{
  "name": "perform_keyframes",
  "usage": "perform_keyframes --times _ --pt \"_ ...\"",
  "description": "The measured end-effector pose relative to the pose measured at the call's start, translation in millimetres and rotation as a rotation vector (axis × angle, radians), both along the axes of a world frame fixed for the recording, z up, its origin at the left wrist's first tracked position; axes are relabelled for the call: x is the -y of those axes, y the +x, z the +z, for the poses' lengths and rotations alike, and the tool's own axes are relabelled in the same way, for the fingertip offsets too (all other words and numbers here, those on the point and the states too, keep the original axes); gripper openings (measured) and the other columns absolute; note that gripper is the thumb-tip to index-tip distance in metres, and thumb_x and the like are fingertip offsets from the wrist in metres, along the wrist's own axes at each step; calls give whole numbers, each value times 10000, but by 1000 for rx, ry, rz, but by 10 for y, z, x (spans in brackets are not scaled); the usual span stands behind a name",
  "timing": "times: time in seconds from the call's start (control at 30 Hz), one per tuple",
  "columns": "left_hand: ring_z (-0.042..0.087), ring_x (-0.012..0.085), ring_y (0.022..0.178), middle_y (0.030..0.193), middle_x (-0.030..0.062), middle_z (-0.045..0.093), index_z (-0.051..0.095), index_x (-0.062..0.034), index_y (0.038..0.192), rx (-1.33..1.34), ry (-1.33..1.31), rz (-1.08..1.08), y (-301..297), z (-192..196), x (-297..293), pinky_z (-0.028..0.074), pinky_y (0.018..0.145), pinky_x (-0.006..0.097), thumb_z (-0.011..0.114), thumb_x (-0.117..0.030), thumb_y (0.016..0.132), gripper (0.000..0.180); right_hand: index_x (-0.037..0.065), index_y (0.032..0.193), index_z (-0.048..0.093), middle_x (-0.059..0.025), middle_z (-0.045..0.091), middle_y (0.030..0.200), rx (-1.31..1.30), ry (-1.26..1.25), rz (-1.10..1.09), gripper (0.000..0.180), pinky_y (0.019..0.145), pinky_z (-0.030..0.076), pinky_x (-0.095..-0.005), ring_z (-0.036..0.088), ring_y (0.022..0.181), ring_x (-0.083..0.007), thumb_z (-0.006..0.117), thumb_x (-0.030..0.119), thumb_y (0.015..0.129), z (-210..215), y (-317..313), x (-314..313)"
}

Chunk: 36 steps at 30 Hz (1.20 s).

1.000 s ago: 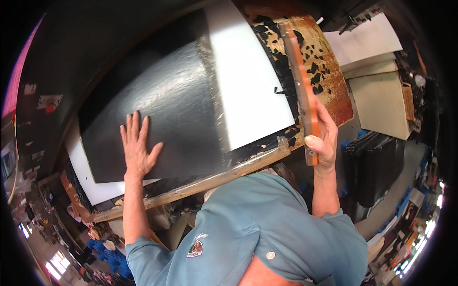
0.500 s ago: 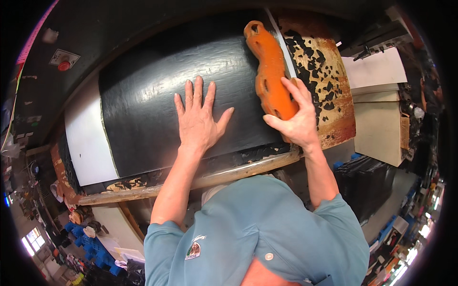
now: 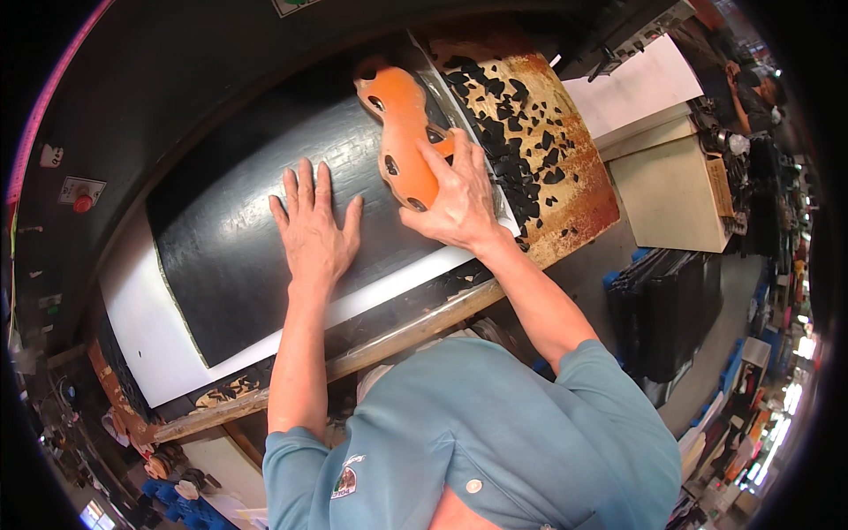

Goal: The person removes cut-out pieces from a black stencil sheet on a workbench, using an orange plastic scraper to lift and separate the pieces. They gather the removed pieces and place them into a black bag, then retrieve a new black sheet and repeat the process.

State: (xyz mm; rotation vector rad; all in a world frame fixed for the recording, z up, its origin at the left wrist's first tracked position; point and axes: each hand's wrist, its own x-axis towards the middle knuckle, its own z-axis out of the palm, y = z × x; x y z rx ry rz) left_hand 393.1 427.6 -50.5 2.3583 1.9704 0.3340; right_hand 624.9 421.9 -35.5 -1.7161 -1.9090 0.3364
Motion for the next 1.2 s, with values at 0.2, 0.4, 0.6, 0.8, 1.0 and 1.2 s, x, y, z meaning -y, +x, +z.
perform_keyframes --times 0.2,0.4,0.6,0.8,1.0,1.2 --pt "311 454 1586 1682 239 398 566 -62 1536 291 78 -193 -490 -55 103 209 1301 607 723 -313 1015 599 35 1516 576 -351 395 1501 167 13 21 1000 1017 518 -611 454 1310 -477 832 470 654 -140 30 -36" --pt "312 436 1590 1706 228 362 507 -140 1597 -151 -1 387 -2014 118 840 223 1299 591 646 -378 1063 602 40 1539 562 -449 376 1506 159 25 118 1002 970 543 -634 474 1324 -544 836 514 700 -173 131 -67" --pt "332 456 1573 1687 249 383 526 -111 1579 -96 178 299 -2375 -167 1016 245 1287 591 630 -363 1068 579 80 1479 642 -382 412 1544 95 17 69 914 1098 489 -602 454 1382 -503 891 399 660 -95 70 -56" --pt "335 463 1573 1682 254 391 519 -52 1567 75 180 305 -2291 -39 997 250 1276 616 663 -243 1047 573 99 1479 650 -292 453 1581 -202 -144 -29 889 1172 454 -526 514 1412 -429 904 316 655 368 -401 197" --pt "416 451 1531 1619 302 453 412 39 1595 527 103 299 -2675 160 1170 326 1261 570 645 -82 1028 625 24 1466 641 -300 428 1605 -561 -231 257 944 1169 458 -476 529 1427 -399 954 319 625 410 -1550 424" --pt "524 478 1432 1524 242 584 410 49 1589 384 239 204 -2840 11 1254 402 1213 573 549 130 962 647 8 1368 692 -350 456 1506 -383 -81 423 876 1079 497 -528 515 1274 -467 930 273 568 270 -2823 354"
